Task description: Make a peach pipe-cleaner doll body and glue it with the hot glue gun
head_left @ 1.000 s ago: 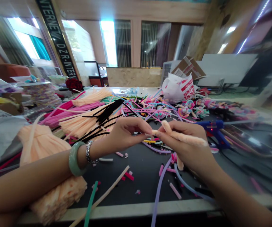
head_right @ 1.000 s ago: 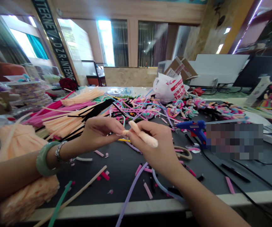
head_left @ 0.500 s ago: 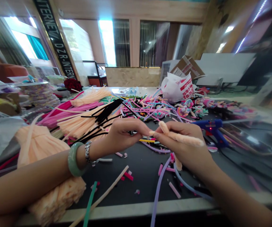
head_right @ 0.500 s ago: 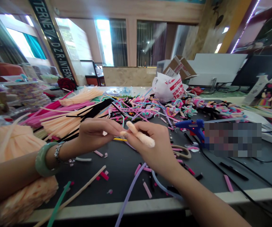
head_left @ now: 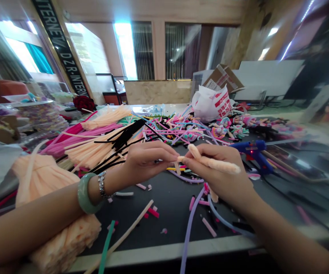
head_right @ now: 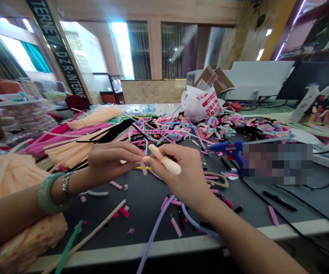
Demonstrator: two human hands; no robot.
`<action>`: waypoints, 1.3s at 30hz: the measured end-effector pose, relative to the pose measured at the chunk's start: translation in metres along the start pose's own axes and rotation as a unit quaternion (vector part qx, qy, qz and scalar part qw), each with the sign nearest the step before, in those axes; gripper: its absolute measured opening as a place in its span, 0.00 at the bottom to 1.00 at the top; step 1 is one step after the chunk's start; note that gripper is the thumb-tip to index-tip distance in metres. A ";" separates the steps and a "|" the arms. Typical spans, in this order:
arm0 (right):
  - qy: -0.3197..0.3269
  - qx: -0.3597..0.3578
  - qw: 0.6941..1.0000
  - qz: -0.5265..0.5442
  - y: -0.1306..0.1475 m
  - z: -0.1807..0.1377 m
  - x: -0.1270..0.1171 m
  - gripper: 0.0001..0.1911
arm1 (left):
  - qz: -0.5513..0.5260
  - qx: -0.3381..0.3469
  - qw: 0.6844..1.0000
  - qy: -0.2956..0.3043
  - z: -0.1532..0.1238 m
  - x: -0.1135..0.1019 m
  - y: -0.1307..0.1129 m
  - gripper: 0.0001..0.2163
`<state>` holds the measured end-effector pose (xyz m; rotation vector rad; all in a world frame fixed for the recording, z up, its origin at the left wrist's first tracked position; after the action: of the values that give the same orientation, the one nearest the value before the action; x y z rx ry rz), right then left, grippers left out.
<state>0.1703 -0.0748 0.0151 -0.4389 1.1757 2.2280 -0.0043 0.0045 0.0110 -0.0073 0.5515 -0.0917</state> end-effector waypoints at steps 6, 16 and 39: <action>0.002 -0.001 1.000 -0.005 0.000 -0.001 -0.001 0.10 | 0.050 0.035 0.998 0.016 -0.003 0.000 0.000 0.07; -0.012 -0.017 1.000 -0.008 -0.002 -0.001 -0.001 0.09 | 0.007 0.026 1.000 0.012 -0.005 0.002 0.001 0.10; -0.025 -0.133 0.990 -0.044 0.000 -0.003 0.002 0.10 | -0.061 -0.072 0.995 0.020 -0.005 0.003 -0.002 0.07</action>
<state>0.1682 -0.0764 0.0125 -0.5263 0.8186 2.3124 -0.0043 0.0020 0.0056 -0.1802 0.5958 -0.1711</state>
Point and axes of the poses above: each hand's wrist, its own z-axis towards the middle knuckle, its own x-axis out of the palm, y = z × x, the point moved 1 cm from there along z, towards the middle knuckle, and after that the axes turned 1 degree about y, right-handed, at the moved point
